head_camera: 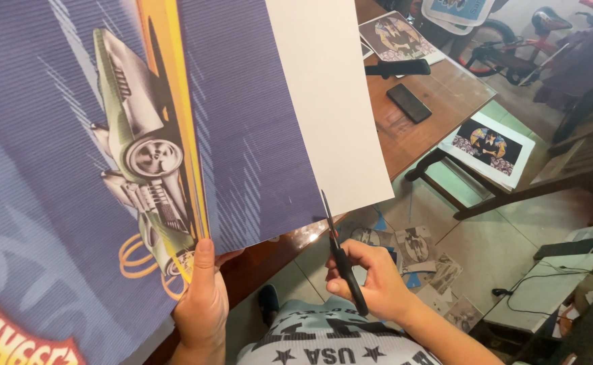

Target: Cutting printed designs using scissors and a paper trimmer, then applying them using a heat press.

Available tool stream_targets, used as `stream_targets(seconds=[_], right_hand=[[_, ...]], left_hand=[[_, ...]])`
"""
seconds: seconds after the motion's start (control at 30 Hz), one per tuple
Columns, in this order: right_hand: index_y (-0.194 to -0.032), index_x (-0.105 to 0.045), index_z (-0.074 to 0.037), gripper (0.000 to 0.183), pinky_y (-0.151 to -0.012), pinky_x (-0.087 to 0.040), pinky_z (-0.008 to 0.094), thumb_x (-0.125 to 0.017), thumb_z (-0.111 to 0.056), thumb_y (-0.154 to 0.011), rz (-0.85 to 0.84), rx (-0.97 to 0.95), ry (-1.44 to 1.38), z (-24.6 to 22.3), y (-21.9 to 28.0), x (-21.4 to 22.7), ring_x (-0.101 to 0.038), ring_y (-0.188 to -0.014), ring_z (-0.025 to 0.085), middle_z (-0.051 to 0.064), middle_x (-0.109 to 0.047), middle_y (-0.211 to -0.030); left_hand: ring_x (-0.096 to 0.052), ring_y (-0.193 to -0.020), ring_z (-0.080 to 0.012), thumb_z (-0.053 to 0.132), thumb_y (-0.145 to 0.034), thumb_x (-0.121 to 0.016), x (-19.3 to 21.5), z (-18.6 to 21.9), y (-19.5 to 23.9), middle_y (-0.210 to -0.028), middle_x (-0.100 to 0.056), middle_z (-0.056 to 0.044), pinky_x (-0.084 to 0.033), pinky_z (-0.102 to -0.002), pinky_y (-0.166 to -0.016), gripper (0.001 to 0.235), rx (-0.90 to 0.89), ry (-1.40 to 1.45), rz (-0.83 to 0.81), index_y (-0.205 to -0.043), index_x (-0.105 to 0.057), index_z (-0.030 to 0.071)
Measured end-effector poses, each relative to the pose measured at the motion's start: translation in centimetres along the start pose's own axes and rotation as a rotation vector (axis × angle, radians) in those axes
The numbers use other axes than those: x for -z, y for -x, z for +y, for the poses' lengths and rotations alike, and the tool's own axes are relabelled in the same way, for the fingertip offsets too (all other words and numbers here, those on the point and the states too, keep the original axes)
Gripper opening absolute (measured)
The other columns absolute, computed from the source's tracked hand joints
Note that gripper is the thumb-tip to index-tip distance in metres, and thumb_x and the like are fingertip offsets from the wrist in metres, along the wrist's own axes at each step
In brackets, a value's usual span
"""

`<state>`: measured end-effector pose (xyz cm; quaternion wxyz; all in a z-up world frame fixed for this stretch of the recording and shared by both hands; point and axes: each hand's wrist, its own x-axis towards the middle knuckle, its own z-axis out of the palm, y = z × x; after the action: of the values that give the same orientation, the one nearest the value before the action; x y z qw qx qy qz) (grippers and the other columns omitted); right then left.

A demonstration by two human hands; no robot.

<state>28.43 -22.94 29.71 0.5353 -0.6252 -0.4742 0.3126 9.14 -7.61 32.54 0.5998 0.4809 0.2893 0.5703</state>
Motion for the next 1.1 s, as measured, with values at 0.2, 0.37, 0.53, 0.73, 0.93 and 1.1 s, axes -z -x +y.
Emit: stream_targets(seconds=[0.2,0.37,0.53,0.73,0.93,1.1], right_hand=[[-0.086,-0.069,-0.010,0.040,-0.066,-0.056,0.028,-0.079,-0.048,-0.080,0.001,-0.011,-0.006,-0.1,0.0,0.0,-0.068,-0.065,0.012,-0.001,-0.069,-0.071],[-0.087,-0.070,-0.010,0.039,-0.067,-0.057,0.029,-0.080,-0.046,-0.079,0.000,-0.020,-0.003,-0.1,0.1,0.0,-0.069,-0.066,0.012,0.000,-0.070,-0.072],[-0.088,-0.070,-0.010,0.038,-0.067,-0.057,0.028,-0.080,-0.045,-0.079,-0.005,-0.017,0.002,0.0,0.1,0.0,-0.069,-0.066,0.012,0.000,-0.071,-0.072],[-0.087,-0.070,-0.010,0.036,-0.067,-0.056,0.029,-0.080,-0.044,-0.079,0.001,-0.012,-0.013,0.0,0.1,0.0,-0.068,-0.067,0.012,0.000,-0.071,-0.072],[-0.088,-0.070,-0.010,0.034,-0.067,-0.056,0.028,-0.081,-0.041,-0.079,-0.001,-0.012,-0.008,0.2,0.2,0.0,-0.068,-0.067,0.012,0.000,-0.071,-0.073],[-0.085,-0.071,-0.010,0.033,-0.065,-0.054,0.028,-0.082,-0.041,-0.078,0.044,-0.003,0.003,0.7,0.4,-0.2,-0.065,-0.063,0.011,-0.001,-0.072,-0.069]], left_hand=[[-0.066,-0.120,-0.0262,0.013,-0.100,-0.055,0.2,0.0,0.1,-0.141,-0.060,-0.009,-0.067,-0.040,-0.076,0.054,0.065,-0.033,0.034,-0.152,-0.042,0.011],[-0.066,-0.119,-0.0264,0.013,-0.100,-0.055,0.4,-0.3,0.3,-0.140,-0.061,-0.009,-0.067,-0.040,-0.076,0.050,0.060,-0.021,0.042,-0.150,-0.045,0.008],[-0.065,-0.121,-0.0273,0.013,-0.100,-0.056,0.3,-0.2,0.3,-0.143,-0.058,-0.009,-0.067,-0.040,-0.076,0.054,0.043,-0.029,0.034,-0.152,-0.042,0.011],[-0.064,-0.122,-0.0269,0.012,-0.100,-0.055,0.3,-0.2,0.4,-0.145,-0.057,-0.009,-0.067,-0.040,-0.077,0.054,0.047,-0.013,0.039,-0.152,-0.042,0.009],[-0.037,-0.154,-0.0276,0.006,-0.102,-0.053,0.2,-0.3,0.6,-0.162,-0.038,-0.010,-0.029,-0.046,-0.134,0.058,-0.151,-0.032,-0.003,-0.156,-0.033,0.007],[-0.063,-0.122,-0.0251,0.015,-0.099,-0.055,0.6,-1.4,1.0,-0.145,-0.058,-0.008,-0.065,-0.041,-0.081,0.054,0.103,0.065,0.108,-0.152,-0.045,0.009]])
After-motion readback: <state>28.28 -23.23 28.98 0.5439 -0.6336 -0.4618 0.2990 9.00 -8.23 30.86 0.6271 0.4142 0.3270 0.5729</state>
